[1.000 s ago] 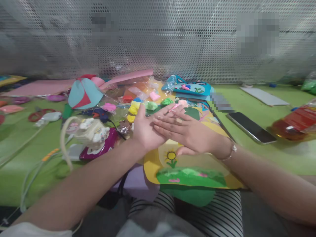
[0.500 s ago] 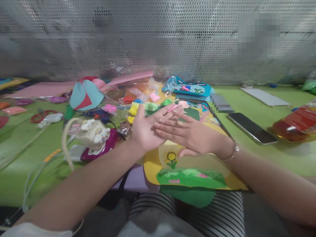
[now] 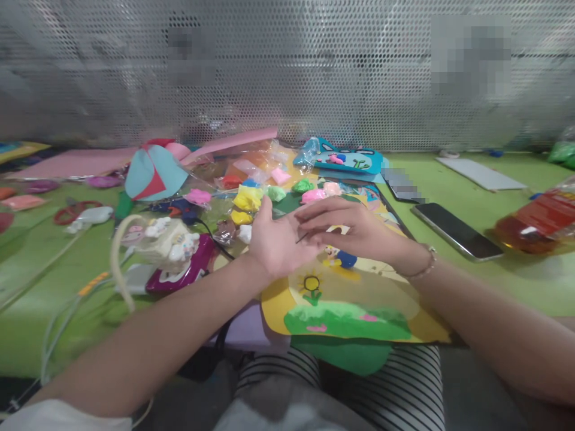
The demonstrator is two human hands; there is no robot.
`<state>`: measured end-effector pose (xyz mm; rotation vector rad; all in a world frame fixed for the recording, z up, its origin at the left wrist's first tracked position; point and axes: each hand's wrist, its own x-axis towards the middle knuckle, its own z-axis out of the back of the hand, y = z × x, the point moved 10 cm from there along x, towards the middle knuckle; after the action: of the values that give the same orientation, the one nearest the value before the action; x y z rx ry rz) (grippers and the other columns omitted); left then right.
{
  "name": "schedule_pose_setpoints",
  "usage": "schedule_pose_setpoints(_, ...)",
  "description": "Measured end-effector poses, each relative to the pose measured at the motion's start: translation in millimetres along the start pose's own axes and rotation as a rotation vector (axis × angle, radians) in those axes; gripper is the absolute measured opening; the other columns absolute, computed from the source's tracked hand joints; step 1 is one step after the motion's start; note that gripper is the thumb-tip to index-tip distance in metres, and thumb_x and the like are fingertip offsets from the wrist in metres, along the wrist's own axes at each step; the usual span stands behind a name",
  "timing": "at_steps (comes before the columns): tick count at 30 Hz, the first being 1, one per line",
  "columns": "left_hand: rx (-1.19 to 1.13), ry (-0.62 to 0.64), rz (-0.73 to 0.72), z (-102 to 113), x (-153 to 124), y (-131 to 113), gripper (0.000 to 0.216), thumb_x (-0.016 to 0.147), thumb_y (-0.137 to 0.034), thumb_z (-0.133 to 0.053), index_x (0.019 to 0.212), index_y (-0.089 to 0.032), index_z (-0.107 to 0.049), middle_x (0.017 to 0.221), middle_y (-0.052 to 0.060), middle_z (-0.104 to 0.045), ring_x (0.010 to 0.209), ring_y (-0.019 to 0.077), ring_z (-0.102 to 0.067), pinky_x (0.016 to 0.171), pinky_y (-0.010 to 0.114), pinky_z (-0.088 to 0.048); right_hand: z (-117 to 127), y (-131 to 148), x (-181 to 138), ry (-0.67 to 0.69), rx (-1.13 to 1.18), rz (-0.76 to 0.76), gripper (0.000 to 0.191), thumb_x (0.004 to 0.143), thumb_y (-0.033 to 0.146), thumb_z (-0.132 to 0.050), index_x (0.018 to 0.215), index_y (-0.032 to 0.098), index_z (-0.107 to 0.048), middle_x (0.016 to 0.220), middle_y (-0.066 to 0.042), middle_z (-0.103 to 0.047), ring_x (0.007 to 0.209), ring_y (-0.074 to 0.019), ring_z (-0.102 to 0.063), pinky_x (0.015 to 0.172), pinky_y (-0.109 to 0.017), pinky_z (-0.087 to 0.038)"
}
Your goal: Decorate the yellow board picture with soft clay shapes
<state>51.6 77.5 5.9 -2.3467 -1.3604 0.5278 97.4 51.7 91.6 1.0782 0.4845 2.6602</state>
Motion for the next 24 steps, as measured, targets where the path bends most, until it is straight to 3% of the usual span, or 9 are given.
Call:
schedule_pose_setpoints(2, 0.02, 0.029, 0.033, -2.6, -0.4, 3.3, 0.079, 0.084, -0.071, -0.009, 0.098, -0.013, -0.06, 0.082, 0.011, -0.063, 0.078, 0.0209, -0.057, 0.067, 0.033, -0.047, 0.5, -6.3, -0.2, -0.009, 0.042, -0.06, 0.014, 0.082, 0.023, -0.066, 0.093, 0.02, -0.073, 0.106, -0.008, -0.068, 0.102, -0.0185, -0.062, 0.091, -0.037, -0.051)
schedule_pose_setpoints(7, 0.054, 0.096, 0.073, -15.1, -4.5, 7.7, 0.085, 0.081, -0.074, -0.007, 0.113, -0.012, -0.057, 0.109, 0.016, -0.064, 0.103, 0.0275, -0.057, 0.086, 0.042, -0.045, 3.8, -20.7, -4.5, -0.115, 0.186, -0.202, 0.008, 0.075, 0.026, -0.072, 0.083, 0.024, -0.075, 0.097, -0.004, -0.07, 0.093, -0.0161, -0.065, 0.083, -0.032, -0.055)
schedule_pose_setpoints(15, 0.117, 0.083, 0.043, -12.3, -4.0, 3.4, 0.085, 0.083, -0.072, -0.009, 0.123, -0.01, -0.051, 0.114, 0.017, -0.063, 0.11, 0.0279, -0.056, 0.096, 0.045, -0.042, 4.2, -23.9, -5.9, -0.191, 0.195, -0.211, 0.004, 0.076, 0.023, -0.071, 0.076, 0.024, -0.075, 0.093, -0.003, -0.07, 0.09, -0.015, -0.065, 0.083, -0.032, -0.055)
schedule_pose_setpoints(18, 0.272, 0.05, -0.11, -5.8, 0.4, -21.1, 0.078, 0.083, -0.071, -0.017, 0.125, -0.014, -0.051, 0.123, 0.015, -0.059, 0.12, 0.0282, -0.05, 0.1, 0.044, -0.039, 20.2, -34.1, -10.3, -0.304, 0.139, -0.251, 0.006, 0.077, 0.026, -0.07, 0.079, 0.026, -0.075, 0.091, -0.003, -0.07, 0.088, -0.0158, -0.065, 0.083, -0.034, -0.055)
schedule_pose_setpoints(20, 0.423, 0.011, -0.34, -1.7, 1.6, -53.1, 0.071, 0.083, -0.069, -0.023, 0.126, -0.019, -0.05, 0.132, 0.012, -0.053, 0.129, 0.0266, -0.041, 0.104, 0.042, -0.035, 35.9, -45.7, -15.9, -0.403, 0.07, -0.292, 0.007, 0.076, 0.027, -0.07, 0.082, 0.025, -0.075, 0.09, -0.003, -0.07, 0.088, -0.0166, -0.065, 0.082, -0.035, -0.055)
schedule_pose_setpoints(22, 0.625, -0.116, -0.573, 7.5, -1.0, -84.2, 0.061, 0.084, -0.062, -0.031, 0.125, -0.021, -0.05, 0.138, 0.008, -0.048, 0.134, 0.0244, -0.035, 0.107, 0.039, -0.031, 42.7, -59.8, -18.2, -0.408, 0.016, -0.33, 0.008, 0.076, 0.027, -0.07, 0.082, 0.024, -0.075, 0.089, -0.003, -0.07, 0.085, -0.0164, -0.064, 0.079, -0.034, -0.055)
schedule_pose_setpoints(24, 0.872, -0.305, -0.669, 20.3, -2.3, -100.9, 0.049, 0.081, -0.047, -0.045, 0.124, -0.023, -0.049, 0.138, 0.007, -0.047, 0.133, 0.0253, -0.036, 0.109, 0.04, -0.028, 37.9, -75.9, -16.7, -0.32, -0.029, -0.372, 0.009, 0.076, 0.025, -0.068, 0.082, 0.023, -0.075, 0.088, -0.003, -0.07, 0.081, -0.0155, -0.064, 0.076, -0.031, -0.054)
